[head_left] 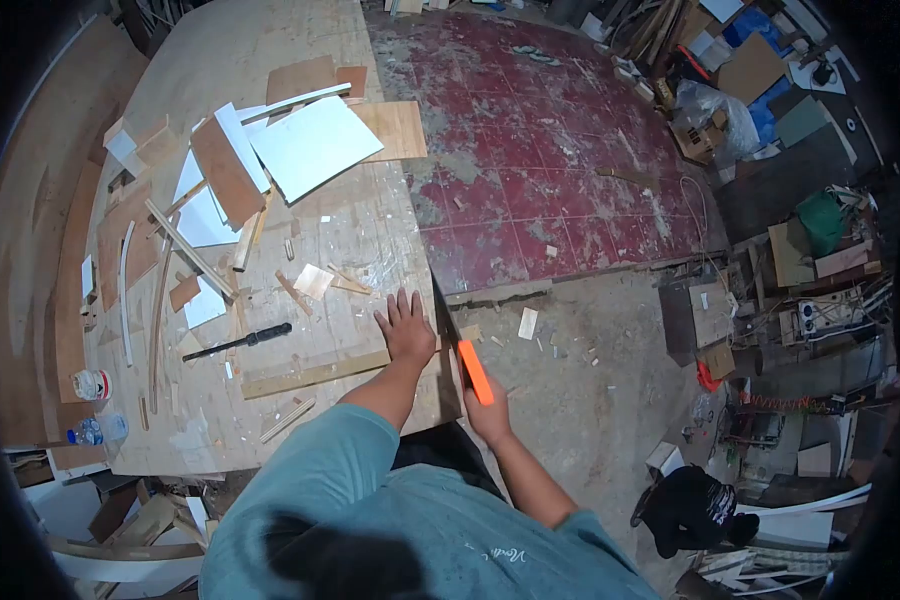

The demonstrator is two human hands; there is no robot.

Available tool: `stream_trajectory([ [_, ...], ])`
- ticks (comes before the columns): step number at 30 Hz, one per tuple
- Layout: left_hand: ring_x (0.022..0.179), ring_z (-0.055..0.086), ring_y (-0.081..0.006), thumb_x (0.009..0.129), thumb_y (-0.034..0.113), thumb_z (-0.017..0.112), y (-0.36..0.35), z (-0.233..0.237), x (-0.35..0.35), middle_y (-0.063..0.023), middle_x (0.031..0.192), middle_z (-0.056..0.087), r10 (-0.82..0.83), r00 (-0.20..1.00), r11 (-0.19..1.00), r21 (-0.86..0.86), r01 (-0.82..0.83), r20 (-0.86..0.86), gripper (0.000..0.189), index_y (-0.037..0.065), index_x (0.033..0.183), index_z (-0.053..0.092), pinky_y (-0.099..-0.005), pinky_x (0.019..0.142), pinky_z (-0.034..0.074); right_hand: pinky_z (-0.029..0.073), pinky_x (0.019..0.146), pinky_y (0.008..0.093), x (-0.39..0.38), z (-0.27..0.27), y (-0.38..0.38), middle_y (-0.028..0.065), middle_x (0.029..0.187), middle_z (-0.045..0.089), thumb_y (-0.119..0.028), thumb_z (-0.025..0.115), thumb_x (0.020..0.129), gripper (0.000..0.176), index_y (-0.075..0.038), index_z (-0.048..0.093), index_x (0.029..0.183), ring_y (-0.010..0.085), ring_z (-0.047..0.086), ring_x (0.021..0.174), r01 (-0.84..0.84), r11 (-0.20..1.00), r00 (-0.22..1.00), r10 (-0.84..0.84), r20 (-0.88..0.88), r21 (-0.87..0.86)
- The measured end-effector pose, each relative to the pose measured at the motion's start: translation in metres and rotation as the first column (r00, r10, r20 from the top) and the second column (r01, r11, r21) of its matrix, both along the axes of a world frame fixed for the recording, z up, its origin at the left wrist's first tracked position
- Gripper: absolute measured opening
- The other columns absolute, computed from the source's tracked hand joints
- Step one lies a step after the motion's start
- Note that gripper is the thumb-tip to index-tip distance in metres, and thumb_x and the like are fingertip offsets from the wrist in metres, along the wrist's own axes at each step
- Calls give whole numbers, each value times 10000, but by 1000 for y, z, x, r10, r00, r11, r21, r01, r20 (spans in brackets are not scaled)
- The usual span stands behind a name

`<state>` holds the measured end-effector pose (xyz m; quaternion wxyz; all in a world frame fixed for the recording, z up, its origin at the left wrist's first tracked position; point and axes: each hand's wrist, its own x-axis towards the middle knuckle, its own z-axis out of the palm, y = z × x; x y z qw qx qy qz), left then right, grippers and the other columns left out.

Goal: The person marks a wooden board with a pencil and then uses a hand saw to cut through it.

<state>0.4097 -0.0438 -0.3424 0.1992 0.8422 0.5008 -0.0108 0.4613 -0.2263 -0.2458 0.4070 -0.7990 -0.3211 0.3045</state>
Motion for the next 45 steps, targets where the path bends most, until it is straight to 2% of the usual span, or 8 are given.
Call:
stream_trajectory([
  [2, 1487, 104, -357, 955, 274, 448, 3, -1, 3, -124, 1616, 151, 26, 1000, 1000, -11, -26, 2, 611, 142, 1527, 280, -628, 1158, 39, 480, 886, 344, -32, 52, -45, 195, 1056, 640, -38, 526, 826, 397, 46, 564, 1212, 288, 632, 1001, 75, 996, 995, -73, -64, 41],
  [7, 1486, 104, -357, 958, 280, 442, 3, -1, 3, -125, 1613, 152, 31, 1000, 1000, -5, -31, -4, 612, 142, 1530, 273, -625, 1159, 44, 456, 981, 330, -61, 165, -150, 208, 1256, 626, 27, 510, 786, 556, 3, 530, 1341, 285, 611, 1185, 94, 964, 972, -143, -188, -247],
  [13, 1481, 106, -370, 959, 281, 445, 1, -5, 0, -137, 1606, 159, 2, 999, 999, 42, -4, 35, 608, 127, 1523, 282, -619, 1162, 48, 501, 765, 404, 3, -5, 2, 228, 933, 647, -75, 567, 832, 310, 20, 597, 1127, 363, 645, 861, 21, 999, 999, -20, -28, 50],
  [15, 1480, 108, -373, 959, 280, 447, 8, 2, 3, -140, 1604, 164, 8, 999, 999, 53, -11, 44, 605, 122, 1520, 286, -617, 1163, 48, 501, 869, 367, 9, -5, 67, 252, 1012, 651, -74, 565, 818, 443, 1, 570, 1254, 342, 656, 966, 49, 998, 995, -45, -87, 36],
  [16, 1478, 113, -374, 959, 278, 448, 14, 5, 7, -140, 1603, 168, 39, 999, 998, 46, -41, 35, 600, 123, 1518, 292, -618, 1162, 49, 494, 821, 344, 5, -6, 67, 169, 937, 663, -39, 554, 798, 375, 40, 585, 1164, 273, 643, 885, 61, 983, 998, -65, 18, 171],
  [25, 1472, 133, -381, 945, 289, 480, -2, 3, 7, -144, 1597, 185, 49, 999, 997, 66, -50, 10, 611, 139, 1512, 309, -654, 1143, 50, 480, 947, 341, 15, -22, 23, 213, 1174, 652, -27, 550, 768, 560, 13, 533, 1327, 309, 646, 1076, 42, 993, 994, -29, -110, 114],
  [39, 1476, 122, -379, 942, 266, 470, -3, 0, 14, -135, 1596, 204, -5, 999, 1000, 29, 4, 33, 595, 151, 1510, 333, -624, 1160, 53, 480, 941, 345, 3, -30, 3, 219, 1130, 663, -21, 533, 786, 539, 10, 538, 1324, 306, 649, 1064, 142, 988, 978, -131, -163, 59],
  [45, 1473, 152, -343, 948, 272, 464, 7, 3, 23, -121, 1583, 234, 70, 995, 997, 9, -71, 65, 579, 154, 1502, 341, -600, 1168, 71, 495, 897, 334, 14, -34, 22, 195, 1101, 674, -23, 532, 777, 547, 21, 540, 1322, 277, 665, 1000, 108, 977, 994, -111, 5, 184],
])
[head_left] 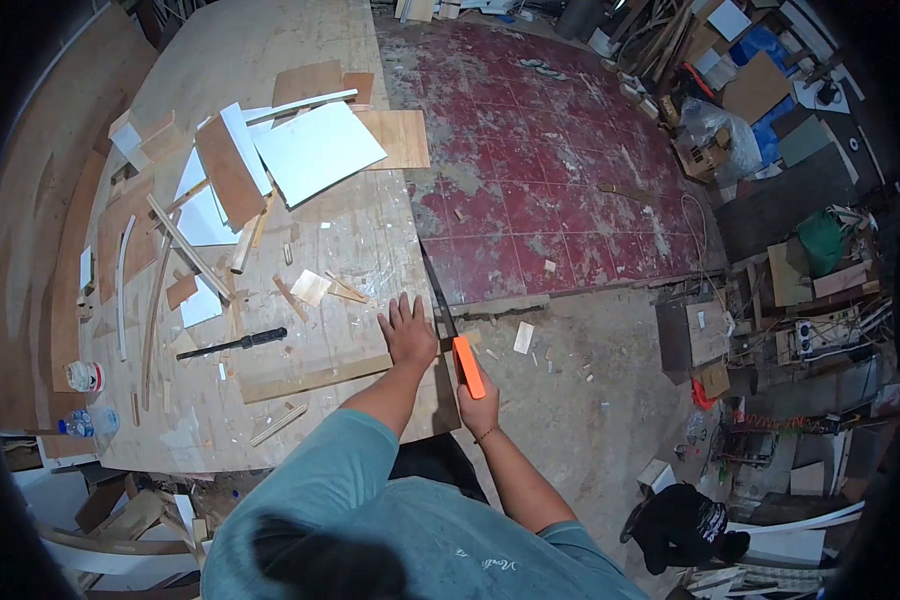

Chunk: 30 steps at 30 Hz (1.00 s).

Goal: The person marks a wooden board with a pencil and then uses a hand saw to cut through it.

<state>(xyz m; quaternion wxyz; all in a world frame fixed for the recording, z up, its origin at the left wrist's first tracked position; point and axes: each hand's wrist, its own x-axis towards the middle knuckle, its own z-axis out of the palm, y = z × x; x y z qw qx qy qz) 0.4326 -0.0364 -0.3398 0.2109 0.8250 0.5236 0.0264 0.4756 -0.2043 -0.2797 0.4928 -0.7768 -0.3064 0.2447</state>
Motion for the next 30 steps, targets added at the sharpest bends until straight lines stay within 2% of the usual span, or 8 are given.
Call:
stream_trajectory([
  [3, 1470, 164, -328, 949, 279, 462, 0, -1, 2, -109, 1581, 238, 26, 1000, 1000, 11, -26, -17, 574, 165, 1499, 343, -591, 1170, 78, 499, 894, 339, 8, 0, -2, 204, 1114, 671, -26, 536, 771, 549, 19, 547, 1318, 275, 669, 1000, -48, 999, 999, 48, -9, 19],
  [5, 1469, 168, -323, 942, 279, 471, 1, -3, 2, -108, 1581, 240, 34, 999, 999, 16, -33, -14, 574, 165, 1493, 355, -584, 1173, 81, 498, 913, 340, 4, -17, -9, 215, 1152, 663, -22, 543, 760, 558, 25, 547, 1316, 277, 666, 1044, 0, 995, 999, 5, -52, 96],
  [8, 1470, 168, -321, 939, 270, 477, 0, -9, 2, -111, 1579, 244, 42, 999, 998, 38, -42, 5, 573, 165, 1490, 361, -580, 1174, 80, 488, 948, 340, -4, -51, -28, 221, 1191, 651, -16, 569, 745, 579, 29, 542, 1321, 279, 648, 1111, 21, 997, 1000, -23, 20, 80],
  [11, 1472, 164, -316, 939, 265, 479, 0, -6, 2, -114, 1577, 245, 40, 999, 999, 31, -40, -8, 572, 163, 1490, 362, -577, 1176, 75, 476, 977, 344, -7, -57, -40, 214, 1228, 641, -14, 593, 744, 592, 24, 535, 1332, 275, 627, 1161, -45, 999, 998, 45, 37, 11],
  [18, 1478, 151, -307, 946, 260, 469, 0, -8, 3, -114, 1583, 230, 57, 998, 998, 35, -57, 6, 575, 162, 1498, 346, -560, 1182, 63, 483, 959, 346, -2, -13, -18, 210, 1214, 647, -15, 563, 770, 566, 15, 533, 1334, 286, 639, 1128, 16, 1000, 998, -16, -60, 3],
  [22, 1477, 151, -309, 951, 254, 465, 0, -9, 3, -118, 1584, 225, 64, 998, 997, 31, -64, -4, 571, 168, 1501, 339, -560, 1181, 75, 484, 947, 337, 0, -11, -16, 212, 1185, 654, -8, 544, 763, 566, 9, 543, 1328, 286, 650, 1093, -20, 999, 1000, 19, -15, -38],
  [25, 1477, 151, -314, 948, 251, 473, 3, -8, 4, -123, 1584, 220, 55, 998, 998, 32, -55, -2, 574, 171, 1501, 339, -565, 1177, 89, 479, 955, 335, -2, 1, -46, 220, 1198, 648, 6, 530, 756, 559, 24, 550, 1314, 292, 642, 1111, -9, 999, 993, 5, -117, -31],
  [30, 1475, 159, -310, 940, 253, 481, 0, -5, 2, -110, 1584, 230, 45, 999, 999, 19, -45, -16, 584, 179, 1502, 341, -566, 1180, 81, 461, 984, 328, -31, 44, -120, 218, 1244, 627, 55, 495, 749, 569, 50, 536, 1316, 276, 615, 1171, -48, 992, 991, 32, -134, -114],
])
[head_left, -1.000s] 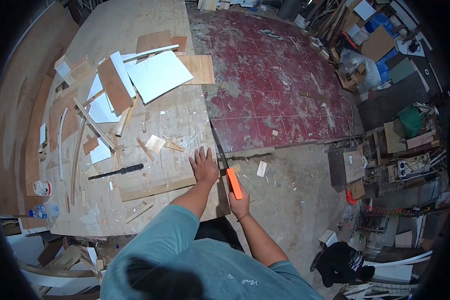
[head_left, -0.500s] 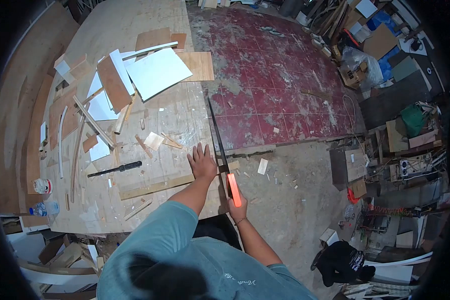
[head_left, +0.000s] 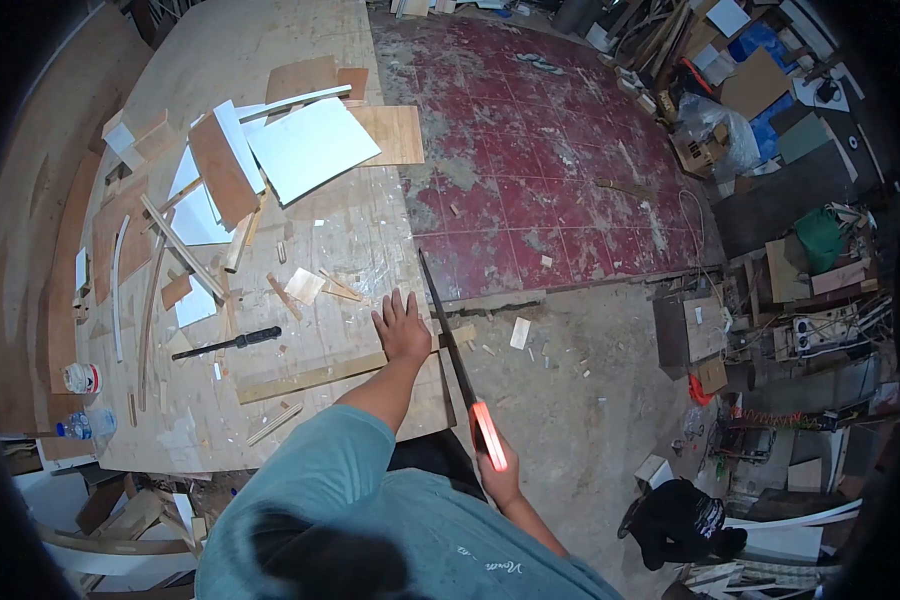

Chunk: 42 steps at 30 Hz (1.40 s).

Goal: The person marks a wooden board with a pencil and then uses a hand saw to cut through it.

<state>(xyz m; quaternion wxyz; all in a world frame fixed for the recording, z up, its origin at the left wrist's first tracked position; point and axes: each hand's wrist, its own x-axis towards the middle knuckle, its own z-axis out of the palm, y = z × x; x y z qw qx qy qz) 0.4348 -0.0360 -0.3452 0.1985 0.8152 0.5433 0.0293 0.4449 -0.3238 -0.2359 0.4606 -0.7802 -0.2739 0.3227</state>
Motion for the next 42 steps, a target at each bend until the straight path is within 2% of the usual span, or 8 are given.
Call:
stream_trajectory([
  [11, 1467, 176, -337, 919, 242, 474, 2, -4, 0, -100, 1590, 224, -101, 994, 995, 9, 102, -28, 618, 190, 1515, 316, -597, 1168, 85, 478, 937, 326, 1, 215, -3, 208, 1184, 646, 11, 526, 767, 529, 40, 547, 1295, 265, 646, 1087, -64, 930, 983, -3, -182, -361],
  [17, 1465, 186, -336, 912, 223, 501, -2, -3, -3, -121, 1578, 243, -109, 994, 994, 24, 110, -13, 615, 170, 1503, 342, -590, 1169, 100, 501, 783, 381, 62, 29, 103, 236, 897, 641, -56, 565, 803, 373, 10, 593, 1169, 349, 653, 870, -66, 953, 998, 62, -24, -295],
  [25, 1472, 164, -323, 931, 240, 495, 1, -4, 0, -120, 1581, 228, -19, 1000, 1000, 7, 19, -18, 594, 171, 1501, 343, -598, 1167, 90, 495, 817, 336, -4, 66, 25, 179, 945, 654, -29, 538, 816, 362, 36, 601, 1166, 274, 647, 890, -2, 999, 991, 6, 134, -33],
  [27, 1472, 164, -323, 932, 241, 494, 0, 1, 0, -118, 1583, 225, -35, 999, 999, 7, 36, -30, 598, 173, 1504, 334, -598, 1167, 89, 465, 967, 344, -15, 124, -19, 246, 1206, 635, 48, 489, 751, 574, 44, 526, 1324, 310, 627, 1142, -26, 975, 999, 18, -38, -219],
  [31, 1473, 160, -322, 933, 262, 491, -1, -1, -1, -94, 1595, 207, -115, 992, 993, 22, 116, -54, 610, 192, 1511, 311, -601, 1169, 80, 501, 903, 355, -24, 168, -51, 238, 1147, 657, 45, 478, 747, 547, 37, 558, 1288, 310, 665, 1060, -26, 970, 998, 41, 57, -242],
  [36, 1467, 174, -327, 932, 317, 510, -4, -18, -3, -91, 1589, 221, -147, 989, 987, 74, 145, 28, 629, 189, 1513, 307, -601, 1168, 84, 506, 739, 419, 40, -3, 60, 246, 918, 634, -45, 589, 796, 384, 9, 604, 1176, 417, 627, 836, -90, 972, 990, 111, 87, -217],
  [38, 1460, 189, -328, 933, 312, 508, 8, -3, 6, -91, 1585, 234, -8, 1000, 999, -33, 8, 12, 620, 185, 1508, 316, -594, 1167, 89, 505, 888, 355, 35, -3, 97, 253, 1133, 643, -34, 597, 769, 567, -7, 526, 1331, 386, 632, 1060, -163, 983, 928, 122, 352, 87],
  [42, 1452, 212, -344, 948, 276, 491, 4, 1, 4, -114, 1569, 266, -46, 999, 998, 54, 45, 26, 586, 169, 1502, 335, -594, 1164, 103, 475, 947, 343, 50, 16, 83, 238, 1150, 640, -40, 555, 766, 523, 29, 552, 1285, 364, 628, 1076, -141, 979, 985, 153, 74, -148],
])
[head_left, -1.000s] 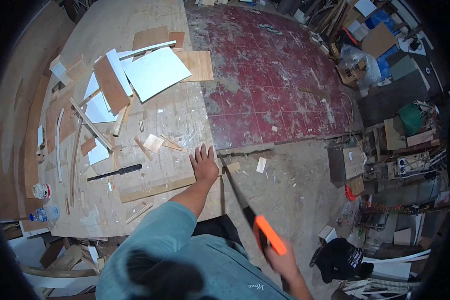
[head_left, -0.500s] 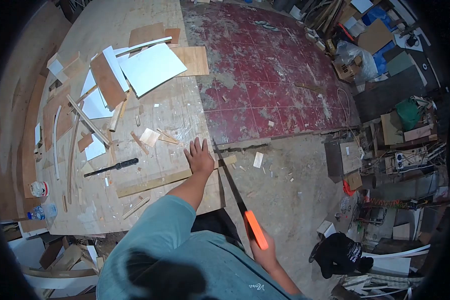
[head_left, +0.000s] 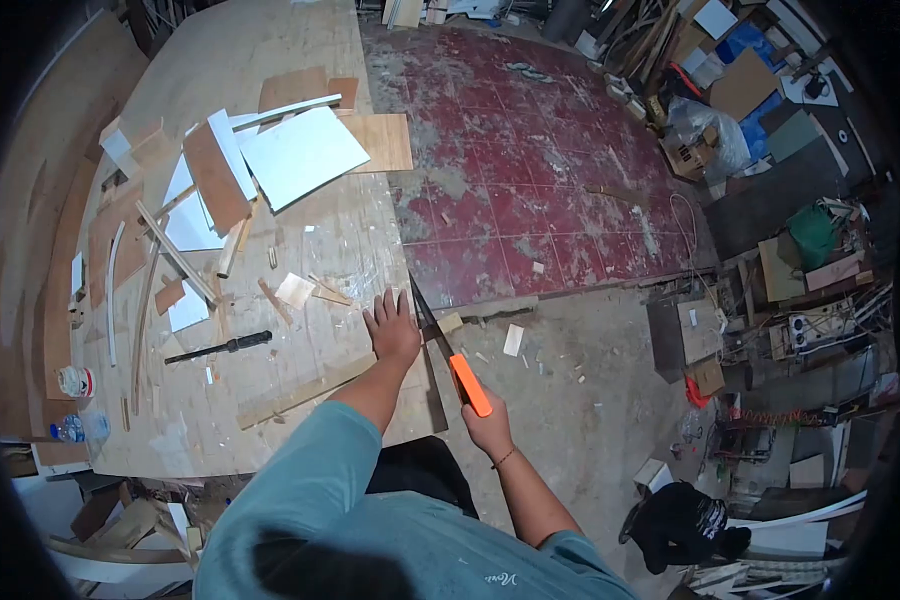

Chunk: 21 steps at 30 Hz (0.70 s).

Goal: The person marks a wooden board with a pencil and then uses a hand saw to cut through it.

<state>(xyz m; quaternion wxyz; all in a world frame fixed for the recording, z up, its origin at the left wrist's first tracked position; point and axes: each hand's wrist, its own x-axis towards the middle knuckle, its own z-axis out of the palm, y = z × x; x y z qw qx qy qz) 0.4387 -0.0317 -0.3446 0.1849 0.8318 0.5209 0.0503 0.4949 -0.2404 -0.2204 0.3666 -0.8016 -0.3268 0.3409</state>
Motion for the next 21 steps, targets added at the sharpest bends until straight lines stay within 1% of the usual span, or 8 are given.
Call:
stream_trajectory([
  [2, 1452, 212, -342, 944, 271, 493, 3, -3, 4, -112, 1572, 262, 1, 1000, 1000, 20, -1, 4, 591, 170, 1504, 331, -585, 1166, 112, 460, 976, 337, -3, -1, 2, 224, 1162, 640, -37, 547, 765, 541, 14, 547, 1303, 344, 621, 1117, 14, 999, 1000, -13, -27, 50],
  [4, 1453, 212, -341, 944, 272, 493, 0, -7, 2, -113, 1575, 254, -5, 1000, 999, 55, 5, 14, 595, 160, 1504, 327, -571, 1172, 117, 460, 976, 336, -12, -7, 0, 219, 1171, 644, -27, 538, 765, 535, 21, 551, 1298, 331, 624, 1117, 44, 986, 997, -53, 49, 159],
  [8, 1461, 198, -322, 938, 278, 488, 1, -5, 1, -107, 1577, 251, -22, 999, 999, 48, 24, -37, 603, 156, 1506, 324, -546, 1179, 112, 453, 987, 334, -19, -7, -1, 217, 1199, 640, -18, 533, 766, 538, 28, 548, 1301, 323, 618, 1140, 70, 979, 997, -76, 22, 192],
  [14, 1466, 182, -318, 925, 299, 517, 1, -9, 0, -109, 1567, 273, -12, 999, 1000, 4, 12, 47, 609, 150, 1492, 353, -542, 1185, 97, 451, 993, 335, -24, -9, -1, 217, 1220, 636, -4, 528, 768, 524, 36, 553, 1290, 321, 611, 1160, 95, 978, 994, -103, 35, 184],
  [17, 1463, 184, -320, 915, 330, 535, -1, 5, -5, -113, 1566, 270, -57, 997, 998, -10, 58, 43, 607, 141, 1473, 388, -541, 1187, 83, 453, 990, 335, -23, -15, -1, 219, 1209, 640, 0, 527, 769, 512, 32, 562, 1279, 322, 616, 1152, 111, 978, 992, -120, 40, 176],
  [19, 1455, 198, -327, 895, 354, 571, -3, 13, -10, -126, 1537, 313, -100, 990, 993, -51, 105, 101, 556, 124, 1396, 493, -542, 1187, 76, 462, 975, 341, -24, -16, -1, 224, 1191, 645, -9, 526, 774, 500, 28, 568, 1271, 328, 625, 1128, 115, 972, 989, -132, 73, 205],
  [20, 1455, 198, -327, 895, 354, 571, -3, 17, -14, -126, 1537, 313, -100, 990, 993, -49, 105, 99, 556, 124, 1396, 493, -542, 1187, 76, 462, 975, 341, -25, -16, -3, 224, 1191, 645, -9, 526, 774, 500, 28, 568, 1271, 328, 625, 1128, 115, 972, 989, -132, 72, 207],
  [21, 1447, 214, -327, 885, 357, 587, -3, 13, -20, -131, 1507, 352, -190, 973, 981, -24, 194, 132, 518, 116, 1341, 543, -545, 1186, 78, 466, 965, 344, -26, -14, -3, 227, 1182, 646, -13, 524, 778, 497, 27, 568, 1271, 332, 628, 1117, 124, 976, 988, -137, 65, 182],
])
